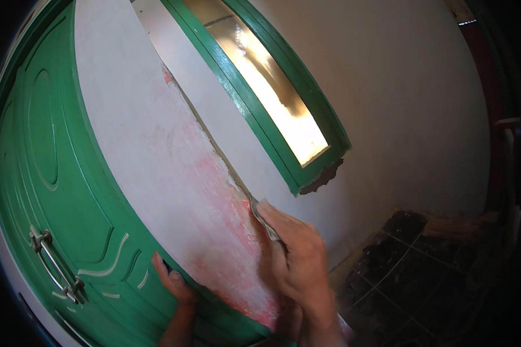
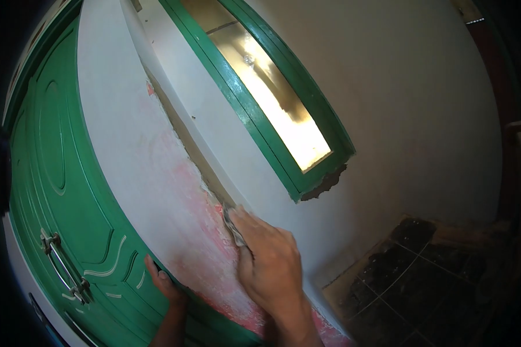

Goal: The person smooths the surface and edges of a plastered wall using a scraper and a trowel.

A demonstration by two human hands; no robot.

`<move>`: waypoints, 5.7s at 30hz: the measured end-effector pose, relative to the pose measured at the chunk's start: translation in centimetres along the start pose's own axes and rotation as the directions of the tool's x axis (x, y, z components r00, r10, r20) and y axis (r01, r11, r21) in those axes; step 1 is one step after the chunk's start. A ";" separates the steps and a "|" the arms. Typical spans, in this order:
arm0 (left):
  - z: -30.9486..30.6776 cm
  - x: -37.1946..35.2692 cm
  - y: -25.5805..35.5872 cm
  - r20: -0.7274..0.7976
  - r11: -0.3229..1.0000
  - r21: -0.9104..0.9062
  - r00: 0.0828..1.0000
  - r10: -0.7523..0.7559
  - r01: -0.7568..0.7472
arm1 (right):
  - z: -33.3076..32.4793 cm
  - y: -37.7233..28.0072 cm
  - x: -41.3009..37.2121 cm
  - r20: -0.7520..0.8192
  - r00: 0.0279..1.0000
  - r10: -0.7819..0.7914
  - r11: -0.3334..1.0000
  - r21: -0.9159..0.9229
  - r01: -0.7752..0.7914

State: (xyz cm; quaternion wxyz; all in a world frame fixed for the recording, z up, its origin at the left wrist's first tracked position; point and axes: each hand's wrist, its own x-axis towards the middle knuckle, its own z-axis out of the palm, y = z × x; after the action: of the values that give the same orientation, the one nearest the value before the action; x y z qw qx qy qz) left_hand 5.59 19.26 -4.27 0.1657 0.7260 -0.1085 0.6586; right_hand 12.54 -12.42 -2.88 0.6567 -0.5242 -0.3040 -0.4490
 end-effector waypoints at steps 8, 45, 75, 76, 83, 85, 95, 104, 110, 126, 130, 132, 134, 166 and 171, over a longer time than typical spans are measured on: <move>0.0 0.0 0.2 0.016 1.000 0.014 1.000 -0.001 0.001 | -0.5 0.2 -1.4 0.028 0.997 0.068 0.998 0.014 -0.069; -1.0 -1.6 -3.5 -0.022 0.999 0.050 1.000 -0.009 0.010 | -0.9 1.2 -0.7 0.057 0.998 -0.033 0.998 0.050 0.030; -0.2 -1.5 -1.3 -0.016 0.997 0.001 0.996 -0.083 0.083 | -3.6 1.1 -1.6 0.240 0.962 0.130 0.991 -0.002 -0.133; -0.1 -1.5 -1.4 -0.027 0.996 0.012 0.996 -0.082 0.083 | -3.4 1.0 -1.2 0.216 0.972 0.093 0.995 0.006 -0.097; -0.5 -1.6 -2.2 0.011 0.996 -0.036 0.996 -0.084 0.085 | 0.3 0.3 1.7 0.036 0.996 -0.080 0.994 0.078 0.077; -0.8 -1.4 -2.5 0.041 0.996 -0.042 0.997 -0.072 0.073 | -0.1 0.5 1.2 0.058 0.997 -0.057 0.995 0.081 0.053; -0.8 -2.3 -4.3 -0.010 0.998 -0.013 0.998 -0.059 0.059 | -0.7 -0.4 0.7 0.072 0.997 -0.013 1.000 0.016 0.012; -1.0 -1.5 -3.6 -0.006 0.997 0.072 1.000 0.007 -0.007 | -3.7 0.7 -2.3 0.171 0.981 0.093 0.993 0.054 -0.103; -0.8 -1.7 -3.0 -0.015 0.999 0.045 0.999 -0.030 0.030 | -0.6 1.1 0.6 0.088 0.996 0.022 0.997 0.073 -0.029; -0.9 -1.7 -2.2 -0.006 0.999 -0.001 0.999 -0.039 0.039 | 0.0 1.0 0.8 0.017 0.999 0.045 0.988 0.144 -0.047; -1.1 -1.2 -1.8 0.029 0.999 -0.023 0.999 -0.039 0.040 | -1.6 2.3 -0.9 0.110 0.990 0.086 0.979 0.177 -0.104; -1.0 -1.1 -1.2 0.033 0.998 0.017 0.998 -0.053 0.052 | -4.6 1.9 -2.1 0.284 0.937 0.202 0.968 0.086 -0.234; -1.0 -1.4 -1.7 0.023 0.999 -0.016 0.999 -0.046 0.046 | -4.9 1.7 -2.5 0.249 0.953 0.175 0.978 0.067 -0.197; -0.3 -1.6 -2.1 0.008 0.998 -0.046 0.999 0.037 -0.036 | -5.1 -0.3 -2.1 0.293 0.929 0.225 0.973 -0.014 -0.231; -0.9 -1.8 -2.7 0.043 0.995 -0.069 0.996 0.077 -0.074 | -1.6 0.5 -1.8 0.068 0.992 0.103 0.992 0.060 -0.107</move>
State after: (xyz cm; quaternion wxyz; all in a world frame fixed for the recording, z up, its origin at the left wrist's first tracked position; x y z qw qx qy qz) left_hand 5.59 21.96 -6.21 0.1626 0.7302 -0.1620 0.6436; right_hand 12.17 -13.49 -5.08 0.6855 -0.5325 -0.3112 -0.3868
